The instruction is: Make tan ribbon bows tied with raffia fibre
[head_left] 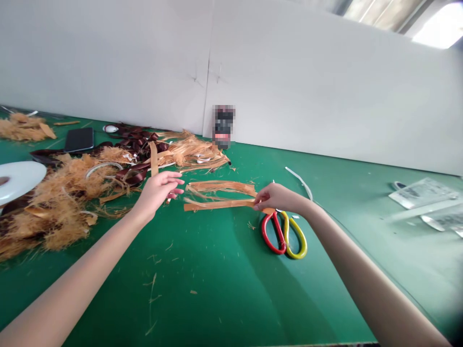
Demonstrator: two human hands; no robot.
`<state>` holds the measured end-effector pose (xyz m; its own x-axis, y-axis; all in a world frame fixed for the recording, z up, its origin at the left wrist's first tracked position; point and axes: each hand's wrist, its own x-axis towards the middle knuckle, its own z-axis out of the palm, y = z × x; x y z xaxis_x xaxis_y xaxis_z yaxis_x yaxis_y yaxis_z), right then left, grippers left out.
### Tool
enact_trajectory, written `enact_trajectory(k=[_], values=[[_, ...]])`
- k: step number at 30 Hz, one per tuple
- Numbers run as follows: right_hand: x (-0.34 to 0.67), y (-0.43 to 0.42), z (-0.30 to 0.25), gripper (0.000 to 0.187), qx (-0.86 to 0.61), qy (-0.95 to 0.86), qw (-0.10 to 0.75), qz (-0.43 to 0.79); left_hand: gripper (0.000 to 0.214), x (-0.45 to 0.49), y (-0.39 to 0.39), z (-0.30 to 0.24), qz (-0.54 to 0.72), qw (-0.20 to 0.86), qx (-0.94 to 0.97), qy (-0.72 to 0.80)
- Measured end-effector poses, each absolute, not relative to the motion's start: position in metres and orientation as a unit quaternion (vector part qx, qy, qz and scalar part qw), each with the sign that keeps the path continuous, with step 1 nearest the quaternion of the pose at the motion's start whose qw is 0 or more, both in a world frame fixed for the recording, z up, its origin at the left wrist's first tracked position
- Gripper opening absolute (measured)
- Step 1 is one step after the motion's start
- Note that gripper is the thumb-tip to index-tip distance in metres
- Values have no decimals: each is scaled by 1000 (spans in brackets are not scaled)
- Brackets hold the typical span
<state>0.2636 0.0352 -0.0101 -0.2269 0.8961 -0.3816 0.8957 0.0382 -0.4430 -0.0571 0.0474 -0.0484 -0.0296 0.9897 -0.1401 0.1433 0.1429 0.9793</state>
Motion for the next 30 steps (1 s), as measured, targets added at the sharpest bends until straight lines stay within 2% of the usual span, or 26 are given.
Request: enact_trajectory(k=[3, 7, 13, 16, 19, 23, 27, 30], values=[[270, 40, -13, 20, -624, -720, 0, 304, 31, -62, 51, -50, 448, 429, 495, 609], [278, 46, -17, 22, -628, -713, 9, 312, 34, -67, 54, -52, 451, 414, 493, 618], [280, 48, -20, 18, -625, -694, 61, 353, 25, -67, 54, -54, 431, 409, 514, 618], [268, 43, -11, 26, -612, -675, 114, 396, 16, -53, 43, -49, 337, 463, 592, 567], [248, 34, 1, 36, -580, -654, 191, 446, 15, -29, 25, -39, 210, 585, 647, 442], [223, 24, 6, 36, -535, -636, 274, 484, 40, 4, 11, -19, 314, 691, 542, 361], [208, 19, 8, 36, -502, -613, 307, 528, 41, 16, 18, -4, 434, 654, 512, 349], [202, 16, 18, 33, -497, -617, 306, 527, 36, 11, 27, 5, 447, 617, 555, 335]])
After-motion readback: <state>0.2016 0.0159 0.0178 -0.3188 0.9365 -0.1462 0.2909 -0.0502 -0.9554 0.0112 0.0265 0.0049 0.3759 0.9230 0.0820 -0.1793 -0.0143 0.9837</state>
